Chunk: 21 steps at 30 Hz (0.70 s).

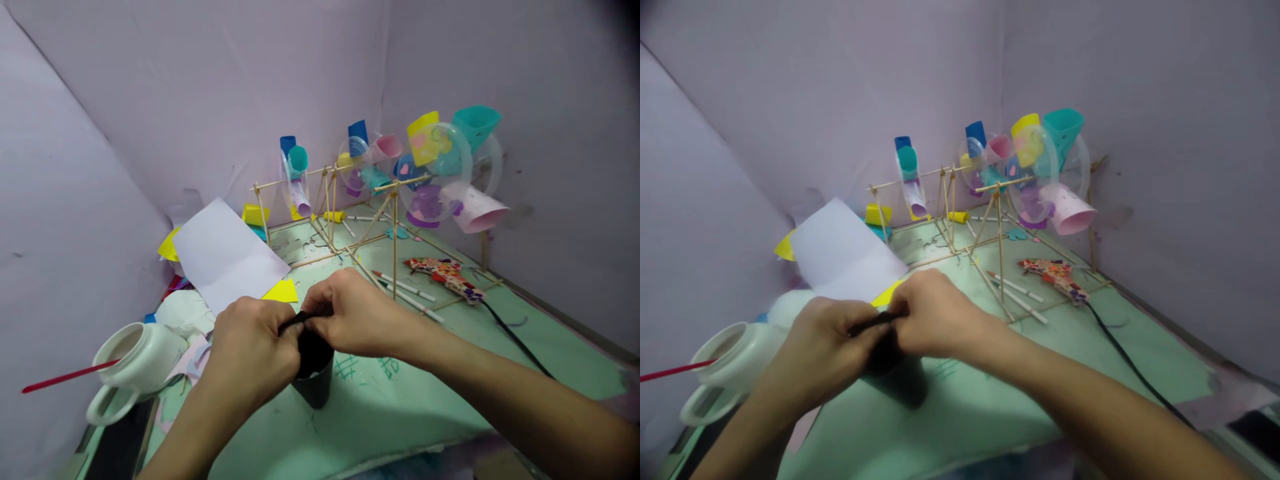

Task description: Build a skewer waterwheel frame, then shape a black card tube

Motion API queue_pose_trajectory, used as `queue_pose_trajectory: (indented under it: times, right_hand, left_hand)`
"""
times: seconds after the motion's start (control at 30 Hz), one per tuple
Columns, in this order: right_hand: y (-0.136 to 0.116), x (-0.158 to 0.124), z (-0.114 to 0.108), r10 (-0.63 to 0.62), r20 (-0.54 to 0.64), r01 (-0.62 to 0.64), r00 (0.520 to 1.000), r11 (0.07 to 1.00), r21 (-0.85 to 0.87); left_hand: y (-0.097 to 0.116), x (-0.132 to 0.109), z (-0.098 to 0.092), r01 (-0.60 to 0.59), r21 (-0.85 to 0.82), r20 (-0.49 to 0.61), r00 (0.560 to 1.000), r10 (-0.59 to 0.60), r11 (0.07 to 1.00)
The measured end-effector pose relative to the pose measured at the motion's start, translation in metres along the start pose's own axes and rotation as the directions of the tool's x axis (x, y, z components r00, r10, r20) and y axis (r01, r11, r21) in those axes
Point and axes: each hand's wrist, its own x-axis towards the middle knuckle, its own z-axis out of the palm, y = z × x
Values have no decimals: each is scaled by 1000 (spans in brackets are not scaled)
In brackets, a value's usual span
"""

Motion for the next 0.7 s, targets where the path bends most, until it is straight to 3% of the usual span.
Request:
queue_pose_trajectory:
  times: [0.1,0.23,0.3,0.4,0.5,0.57,0.63,0.7]
  right_hand:
    - [-2,-3,1,-10,-52,11,999,999,32]
    - [1,-2,-9,-51,-137,89,989,953,290]
    - [12,0,-15,-40,-217,134,975,889,437]
    - [44,0,-10,52,-271,123,961,799,589]
    - [75,-6,10,133,-134,17,982,641,767]
    - [83,-13,24,58,7,-39,998,557,830]
    - [81,-19,33,-29,103,-70,994,551,831]
    - [73,-23,37,-37,120,-71,992,626,776]
  left_hand:
    - [1,0,-3,-30,-53,-26,999,29,998]
    - [-15,6,-5,21,-379,-35,999,-37,925]
    - [-34,9,0,115,-579,-1,990,-142,807]
    - [-68,9,17,196,-830,27,949,-315,521]
    - [-94,5,38,21,-945,-113,916,-384,327]
    - [-102,2,48,-58,-958,-177,890,-421,280]
    - [-104,0,54,-77,-961,-194,873,-447,267]
    - [-103,-1,58,-83,-963,-197,866,-459,256]
